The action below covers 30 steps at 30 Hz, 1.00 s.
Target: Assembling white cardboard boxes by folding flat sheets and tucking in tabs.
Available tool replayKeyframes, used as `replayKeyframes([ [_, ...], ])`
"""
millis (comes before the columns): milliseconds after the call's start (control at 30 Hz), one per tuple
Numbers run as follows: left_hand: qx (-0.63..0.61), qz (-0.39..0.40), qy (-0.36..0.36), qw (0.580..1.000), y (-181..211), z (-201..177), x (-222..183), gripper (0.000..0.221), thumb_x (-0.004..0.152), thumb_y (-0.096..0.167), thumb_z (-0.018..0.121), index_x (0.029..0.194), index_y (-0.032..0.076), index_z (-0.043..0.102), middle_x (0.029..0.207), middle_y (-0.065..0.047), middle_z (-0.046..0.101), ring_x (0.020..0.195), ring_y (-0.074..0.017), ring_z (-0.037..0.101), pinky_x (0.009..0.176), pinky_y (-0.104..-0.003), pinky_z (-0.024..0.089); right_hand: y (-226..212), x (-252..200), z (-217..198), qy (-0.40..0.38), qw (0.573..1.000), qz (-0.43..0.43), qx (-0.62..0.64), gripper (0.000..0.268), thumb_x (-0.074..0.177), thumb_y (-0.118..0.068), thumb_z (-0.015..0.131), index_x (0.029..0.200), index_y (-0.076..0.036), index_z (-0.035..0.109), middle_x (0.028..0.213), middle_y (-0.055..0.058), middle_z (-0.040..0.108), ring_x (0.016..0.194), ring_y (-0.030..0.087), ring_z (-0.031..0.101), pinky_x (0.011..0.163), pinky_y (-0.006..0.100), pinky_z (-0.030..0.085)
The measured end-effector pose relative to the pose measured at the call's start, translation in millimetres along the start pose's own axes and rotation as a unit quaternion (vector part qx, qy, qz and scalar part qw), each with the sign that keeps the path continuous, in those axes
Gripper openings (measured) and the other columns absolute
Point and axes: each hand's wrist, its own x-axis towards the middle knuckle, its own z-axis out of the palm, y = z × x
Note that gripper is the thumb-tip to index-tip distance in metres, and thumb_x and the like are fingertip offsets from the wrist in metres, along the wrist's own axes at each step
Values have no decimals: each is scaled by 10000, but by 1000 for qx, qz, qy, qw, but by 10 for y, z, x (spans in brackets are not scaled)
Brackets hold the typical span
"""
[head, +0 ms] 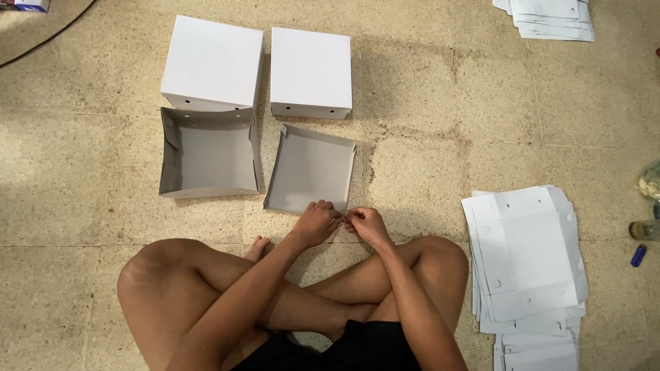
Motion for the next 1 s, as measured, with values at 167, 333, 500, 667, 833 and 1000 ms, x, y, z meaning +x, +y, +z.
replayKeyframes([
  [167,-13,-29,-13,999,-11,-5,30,233,930,238,644,1026,75,780,871,-118,669,866,-279,639,822,-398,467,-109,-42,5,5,1000,16,27,311,999,-110,594,1110,168,677,945,345,692,854,341,715,764,439,589],
  [333,-21,-37,-9,999,-28,28,16,238,929,222,646,1058,70,776,858,-122,671,854,-277,643,815,-397,467,106,77,-15,-7,1000,18,4,304,1010,-115,565,1083,158,678,888,308,686,799,287,694,737,447,585],
  [500,-63,-40,21,997,0,13,-3,237,908,179,667,1056,35,782,830,-133,691,829,-278,648,862,-416,455,173,141,-18,3,999,44,26,294,1026,-141,559,1113,116,675,889,260,688,769,246,688,741,401,610],
  [667,-87,-51,30,994,19,-8,20,225,909,172,673,1047,29,777,852,-140,699,852,-299,657,871,-445,458,80,86,9,2,998,55,42,338,1029,-154,536,1138,147,646,905,261,668,774,250,673,753,391,611],
  [833,-95,-69,16,993,34,-30,25,225,909,193,663,1041,51,777,878,-133,711,883,-299,667,883,-464,455,178,139,-7,-11,998,49,29,353,1041,-168,507,1130,145,645,899,283,671,787,276,671,769,411,610],
  [1000,-128,-107,-15,986,49,-46,45,258,930,259,667,1065,67,774,894,-123,728,923,-298,661,930,-456,421,65,64,14,-5,998,56,41,294,981,-132,583,1075,138,654,853,233,646,760,228,629,729,363,591],
])
